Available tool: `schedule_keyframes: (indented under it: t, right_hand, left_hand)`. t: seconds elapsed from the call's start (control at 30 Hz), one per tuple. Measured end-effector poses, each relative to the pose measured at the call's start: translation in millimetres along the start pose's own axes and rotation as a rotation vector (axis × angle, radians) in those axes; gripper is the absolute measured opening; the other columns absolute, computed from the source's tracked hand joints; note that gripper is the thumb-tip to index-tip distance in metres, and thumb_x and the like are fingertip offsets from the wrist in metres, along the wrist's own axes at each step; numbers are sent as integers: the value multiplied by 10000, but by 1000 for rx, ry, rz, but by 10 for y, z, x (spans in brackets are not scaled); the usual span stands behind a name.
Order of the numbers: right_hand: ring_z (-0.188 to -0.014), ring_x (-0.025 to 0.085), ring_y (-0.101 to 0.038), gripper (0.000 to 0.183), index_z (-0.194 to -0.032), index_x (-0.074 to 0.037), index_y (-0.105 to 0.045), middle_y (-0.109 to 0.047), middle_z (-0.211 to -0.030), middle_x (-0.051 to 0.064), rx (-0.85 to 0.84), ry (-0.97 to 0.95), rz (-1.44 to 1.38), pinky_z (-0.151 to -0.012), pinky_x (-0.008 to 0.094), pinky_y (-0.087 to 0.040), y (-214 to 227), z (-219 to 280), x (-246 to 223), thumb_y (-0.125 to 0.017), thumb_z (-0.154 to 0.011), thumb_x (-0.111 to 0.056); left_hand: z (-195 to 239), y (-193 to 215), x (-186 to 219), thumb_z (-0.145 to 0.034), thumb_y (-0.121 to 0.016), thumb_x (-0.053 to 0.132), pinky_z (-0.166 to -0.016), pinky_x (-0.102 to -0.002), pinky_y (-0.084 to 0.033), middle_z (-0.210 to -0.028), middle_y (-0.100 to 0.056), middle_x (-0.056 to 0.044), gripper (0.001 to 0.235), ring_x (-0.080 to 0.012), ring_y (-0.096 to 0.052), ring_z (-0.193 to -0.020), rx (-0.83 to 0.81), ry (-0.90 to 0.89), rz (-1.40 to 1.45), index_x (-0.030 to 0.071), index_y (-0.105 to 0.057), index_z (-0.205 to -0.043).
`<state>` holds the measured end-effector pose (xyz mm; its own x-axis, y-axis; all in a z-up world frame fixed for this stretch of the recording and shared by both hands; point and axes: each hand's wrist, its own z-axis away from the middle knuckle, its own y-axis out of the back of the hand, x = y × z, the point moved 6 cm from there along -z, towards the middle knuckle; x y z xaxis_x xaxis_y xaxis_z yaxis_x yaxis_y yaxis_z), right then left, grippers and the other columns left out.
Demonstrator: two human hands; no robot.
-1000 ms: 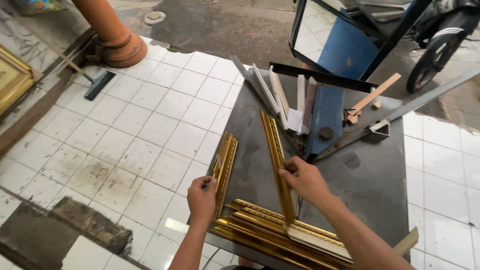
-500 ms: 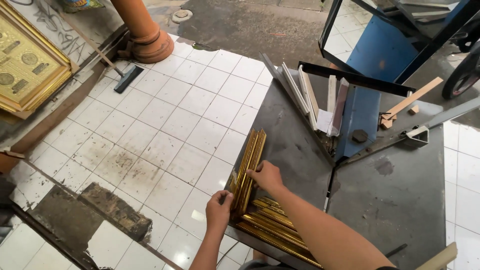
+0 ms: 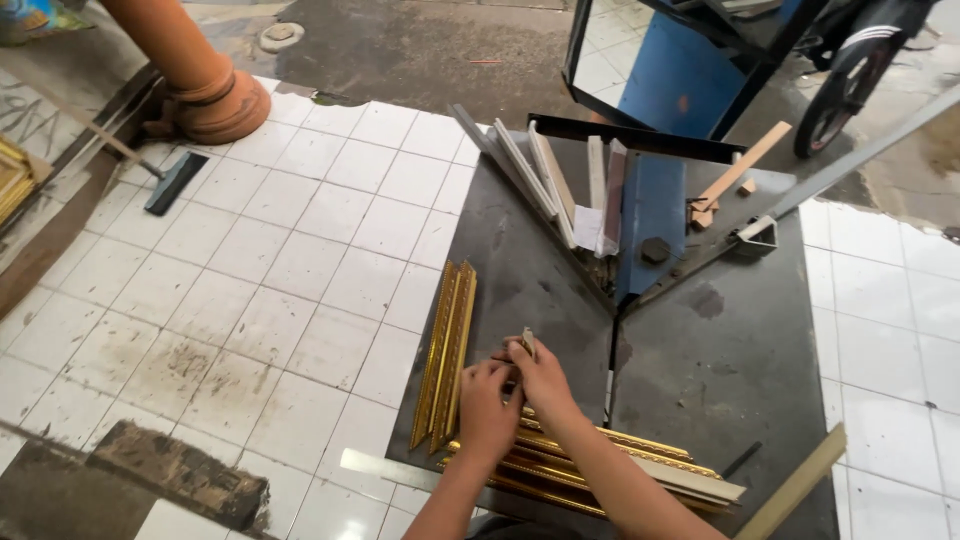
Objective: Sorting and aligning gold-colored frame molding pieces on a miter cutting station in a workshop.
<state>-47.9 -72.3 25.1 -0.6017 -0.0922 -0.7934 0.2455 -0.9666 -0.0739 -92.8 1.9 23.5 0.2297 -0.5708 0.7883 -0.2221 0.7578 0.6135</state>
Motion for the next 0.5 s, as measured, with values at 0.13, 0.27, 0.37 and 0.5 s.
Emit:
schedule_keyframes:
  t: [0.13, 0.27, 0.37, 0.5]
  right_hand:
    - [-767, 212, -565, 241, -1062, -45, -529, -589, -889, 129, 214, 75, -237, -702, 315, -451, 702, -63, 83, -446, -884, -185]
    - [-699, 206, -489, 312, -1176, -98, -469, -498, -820, 95, 432, -17, -321, -583, 339, -417, 1368, 214, -3, -407, -893, -214]
    - [-610, 207, -435, 312, -1135, -84, -489, -438, -772, 87, 536, -25, -434, -494, 340, -396, 1897, 272, 138, -396, -891, -255]
    - [-636, 167, -403, 350, -1029, -78, -586, -487, -822, 45, 637, -65, -457, -498, 300, -351, 2467, 512, 111, -364, -910, -321]
  left_hand:
    - [-52, -447, 416, -824, -520, 169, -760, -385, -416, -945, -571, -38, 141, -237, -461, -927, -204, -31, 117, 120, -627, -901]
    - [-41, -963, 758, -904, -388, 257, -659, -349, -383, -775, -549, -40, 264, -211, -487, -777, -424, -44, 139, 103, -538, -751]
    - [-25, -1344, 1062, -877, -309, 403, -618, -322, -380, -723, -589, -29, 430, -180, -546, -699, -536, -4, 165, 109, -581, -722]
    - [21, -1840, 1367, -874, -243, 505, -529, -305, -330, -517, -508, 5, 583, -145, -469, -501, -638, 39, 255, 122, -472, -499]
